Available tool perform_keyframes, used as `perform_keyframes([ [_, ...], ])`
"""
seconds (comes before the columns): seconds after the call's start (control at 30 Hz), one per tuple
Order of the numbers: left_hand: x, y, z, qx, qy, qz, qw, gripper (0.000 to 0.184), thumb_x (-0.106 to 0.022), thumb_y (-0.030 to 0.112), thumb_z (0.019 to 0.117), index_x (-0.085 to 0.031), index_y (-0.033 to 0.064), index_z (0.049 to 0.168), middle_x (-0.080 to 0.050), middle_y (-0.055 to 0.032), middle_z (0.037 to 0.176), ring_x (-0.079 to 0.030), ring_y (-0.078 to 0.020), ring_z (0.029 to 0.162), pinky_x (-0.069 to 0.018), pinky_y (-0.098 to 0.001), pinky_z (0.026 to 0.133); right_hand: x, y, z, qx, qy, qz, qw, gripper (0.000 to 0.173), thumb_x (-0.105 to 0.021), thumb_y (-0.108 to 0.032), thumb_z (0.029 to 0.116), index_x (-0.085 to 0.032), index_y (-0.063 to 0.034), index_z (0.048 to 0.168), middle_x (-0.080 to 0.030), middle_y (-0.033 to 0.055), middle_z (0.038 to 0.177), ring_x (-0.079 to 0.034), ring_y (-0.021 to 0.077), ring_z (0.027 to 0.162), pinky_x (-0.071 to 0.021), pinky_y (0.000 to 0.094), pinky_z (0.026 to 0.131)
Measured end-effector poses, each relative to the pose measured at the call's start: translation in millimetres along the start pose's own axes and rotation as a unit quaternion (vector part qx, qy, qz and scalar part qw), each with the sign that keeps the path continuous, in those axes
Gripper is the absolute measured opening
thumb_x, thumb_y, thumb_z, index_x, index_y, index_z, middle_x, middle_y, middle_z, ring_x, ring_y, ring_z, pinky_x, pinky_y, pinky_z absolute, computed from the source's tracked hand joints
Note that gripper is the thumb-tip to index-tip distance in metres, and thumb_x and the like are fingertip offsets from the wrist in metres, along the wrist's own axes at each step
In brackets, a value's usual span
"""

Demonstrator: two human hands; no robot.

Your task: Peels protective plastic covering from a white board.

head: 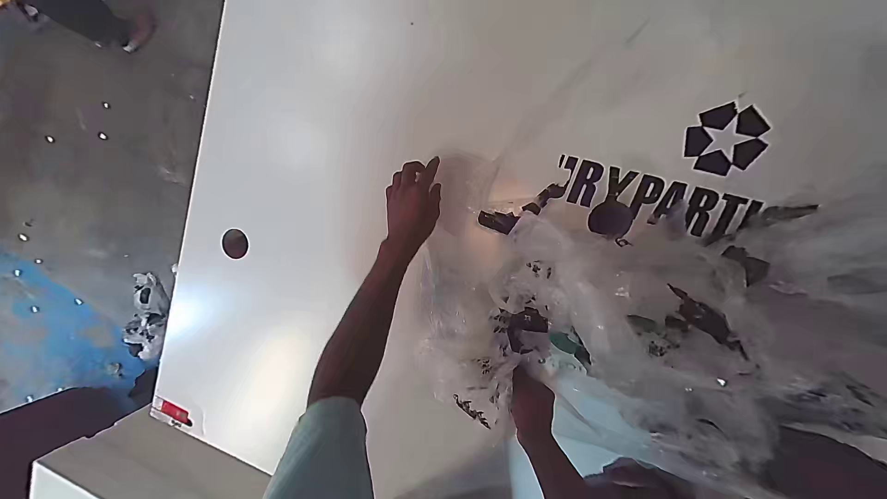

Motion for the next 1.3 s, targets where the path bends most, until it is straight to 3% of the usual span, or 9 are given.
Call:
perform_keyframes([
  [0.17,12,-6,33,-0.068,-0.095,0.080,0.990,0.029,-0.055,0.020,0.1044,-0.073,0.0056,0.121,-0.065,-0.0220,0.124,-0.060,-0.0410,0.118,-0.0455,-0.0558,0.102,-1,-2,-1,-0.005,0.006,0.009,1.000,0.043,-0.062,-0.026,0.1026,-0.062,0.0027,0.070,-0.057,0.0091,0.063,-0.055,0.0180,0.059,-0.0469,0.0417,0.061],
  [0.3,4,-15,35,-0.139,-0.055,0.101,0.984,0.027,-0.052,0.016,0.1038,-0.074,-0.0002,0.106,-0.067,-0.0223,0.115,-0.064,-0.0405,0.108,-0.0484,-0.0554,0.093,-2,3,1,0.016,0.014,0.005,1.000,0.042,-0.064,-0.026,0.1016,-0.064,0.0034,0.071,-0.059,0.0111,0.064,-0.057,0.0206,0.062,-0.0474,0.0452,0.063],
  [0.43,9,-5,22,-0.083,-0.126,0.039,0.988,0.028,-0.050,0.014,0.1039,-0.069,-0.0057,0.111,-0.058,-0.0260,0.130,-0.051,-0.0431,0.129,-0.0404,-0.0587,0.107,-2,3,0,0.028,0.016,0.005,0.999,0.045,-0.062,-0.027,0.1028,-0.063,0.0046,0.071,-0.057,0.0114,0.064,-0.056,0.0206,0.062,-0.0465,0.0452,0.063],
  [0.57,28,9,-40,-0.139,-0.178,-0.167,0.960,0.025,-0.054,0.013,0.1030,-0.070,-0.0062,0.107,-0.052,-0.0241,0.148,-0.036,-0.0411,0.148,-0.0260,-0.0530,0.124,-2,2,-2,0.035,0.020,0.018,0.999,0.046,-0.061,-0.026,0.1029,-0.061,0.0040,0.068,-0.055,0.0072,0.061,-0.053,0.0152,0.058,-0.0461,0.0406,0.061],
  [0.63,32,11,-56,-0.102,-0.119,-0.098,0.983,0.027,-0.057,0.019,0.1019,-0.073,-0.0002,0.111,-0.052,-0.0203,0.150,-0.038,-0.0395,0.147,-0.0289,-0.0559,0.122,-1,2,-3,0.030,0.013,0.016,0.999,0.046,-0.060,-0.027,0.1034,-0.062,0.0044,0.070,-0.056,0.0083,0.062,-0.053,0.0163,0.059,-0.0463,0.0417,0.061],
  [0.77,20,-12,-26,-0.041,-0.037,0.038,0.998,0.042,-0.058,0.029,0.1025,-0.061,0.0115,0.141,-0.043,-0.0192,0.157,-0.040,-0.0406,0.145,-0.0293,-0.0590,0.117,-2,2,0,0.025,0.016,0.001,1.000,0.046,-0.060,-0.028,0.1036,-0.063,0.0057,0.072,-0.058,0.0128,0.065,-0.056,0.0218,0.063,-0.0465,0.0464,0.064],
  [1.03,-6,-4,13,-0.034,-0.039,0.040,0.998,0.027,-0.054,0.018,0.1025,-0.072,0.0012,0.114,-0.058,-0.0160,0.144,-0.047,-0.0389,0.139,-0.0378,-0.0585,0.111,0,0,-1,0.001,0.007,0.019,1.000,0.044,-0.062,-0.027,0.1025,-0.063,0.0036,0.071,-0.057,0.0096,0.064,-0.055,0.0188,0.061,-0.0464,0.0429,0.062],
  [1.2,5,6,-5,-0.053,-0.119,0.048,0.990,0.033,-0.047,0.018,0.1058,-0.067,-0.0044,0.120,-0.058,-0.0217,0.144,-0.043,-0.0408,0.144,-0.0258,-0.0589,0.121,2,-4,-1,-0.003,0.005,0.027,1.000,0.042,-0.065,-0.026,0.1009,-0.063,0.0019,0.069,-0.056,0.0067,0.061,-0.053,0.0157,0.058,-0.0461,0.0407,0.061],
  [1.3,8,17,-35,-0.020,-0.169,-0.028,0.985,0.037,-0.042,0.018,0.1084,-0.062,-0.0061,0.128,-0.058,-0.0233,0.143,-0.042,-0.0408,0.145,-0.0291,-0.0548,0.122,3,-4,-1,-0.003,-0.001,0.023,1.000,0.045,-0.064,-0.026,0.1013,-0.060,0.0014,0.066,-0.053,0.0056,0.059,-0.051,0.0153,0.057,-0.0452,0.0401,0.060],
])
Point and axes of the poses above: each hand's wrist, its own z-axis towards the middle knuckle, its own x-axis out of the back of the hand, y = z × x, the point moved 1 cm from there along z, towards the middle knuckle
